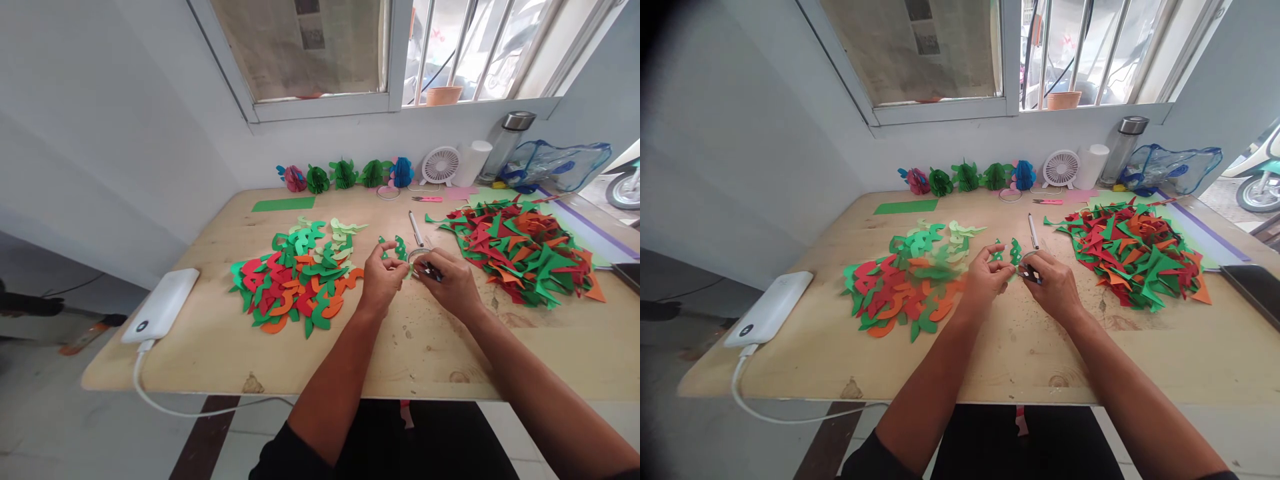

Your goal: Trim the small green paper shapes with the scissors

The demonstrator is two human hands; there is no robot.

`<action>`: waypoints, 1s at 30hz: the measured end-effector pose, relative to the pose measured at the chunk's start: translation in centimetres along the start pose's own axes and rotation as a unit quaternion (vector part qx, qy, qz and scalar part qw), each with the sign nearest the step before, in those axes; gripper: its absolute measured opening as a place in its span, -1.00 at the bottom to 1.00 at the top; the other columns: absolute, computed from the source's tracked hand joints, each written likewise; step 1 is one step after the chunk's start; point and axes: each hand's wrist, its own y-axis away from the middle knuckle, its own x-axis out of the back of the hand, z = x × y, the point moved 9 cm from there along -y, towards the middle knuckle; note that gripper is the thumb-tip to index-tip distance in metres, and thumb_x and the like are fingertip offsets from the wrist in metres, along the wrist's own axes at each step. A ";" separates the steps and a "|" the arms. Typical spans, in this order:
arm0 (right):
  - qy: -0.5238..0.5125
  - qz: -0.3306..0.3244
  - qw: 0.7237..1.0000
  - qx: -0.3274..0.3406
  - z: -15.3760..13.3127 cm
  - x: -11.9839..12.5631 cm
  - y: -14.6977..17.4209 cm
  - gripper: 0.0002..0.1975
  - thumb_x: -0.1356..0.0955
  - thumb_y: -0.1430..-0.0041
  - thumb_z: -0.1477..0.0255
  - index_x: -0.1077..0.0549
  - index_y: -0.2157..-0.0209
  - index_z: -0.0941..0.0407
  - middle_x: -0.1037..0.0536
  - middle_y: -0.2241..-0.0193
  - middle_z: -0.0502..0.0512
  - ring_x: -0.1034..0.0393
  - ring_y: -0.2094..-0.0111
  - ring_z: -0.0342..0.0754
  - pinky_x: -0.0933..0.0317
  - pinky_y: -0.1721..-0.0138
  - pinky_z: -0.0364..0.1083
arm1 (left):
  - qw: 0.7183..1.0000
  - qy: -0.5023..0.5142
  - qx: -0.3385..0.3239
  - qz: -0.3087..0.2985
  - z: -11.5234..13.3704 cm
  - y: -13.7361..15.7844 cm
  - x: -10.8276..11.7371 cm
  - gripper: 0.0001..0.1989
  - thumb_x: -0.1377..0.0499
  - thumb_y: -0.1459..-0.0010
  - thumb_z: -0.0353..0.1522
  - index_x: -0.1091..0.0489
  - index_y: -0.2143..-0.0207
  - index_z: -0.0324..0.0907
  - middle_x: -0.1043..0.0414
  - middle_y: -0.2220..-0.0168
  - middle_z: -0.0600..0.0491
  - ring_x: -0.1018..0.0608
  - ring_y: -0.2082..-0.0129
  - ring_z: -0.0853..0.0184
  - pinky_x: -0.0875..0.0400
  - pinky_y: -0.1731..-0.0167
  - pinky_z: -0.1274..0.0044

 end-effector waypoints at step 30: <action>-0.016 -0.022 0.999 -0.018 0.4 -0.6 0.2 -0.91 -0.30 -0.12 0.48 -0.45 0.33 0.12 -0.49 0.42 0.09 -0.36 0.44 -0.11 -0.18 0.42 -0.16 | 1.000 0.019 -0.020 -0.006 0.0 -0.3 -0.1 -0.47 -0.29 0.20 -0.37 -0.26 0.11 -0.22 -0.39 0.57 0.18 -0.25 0.73 0.57 -0.14 0.72 0.68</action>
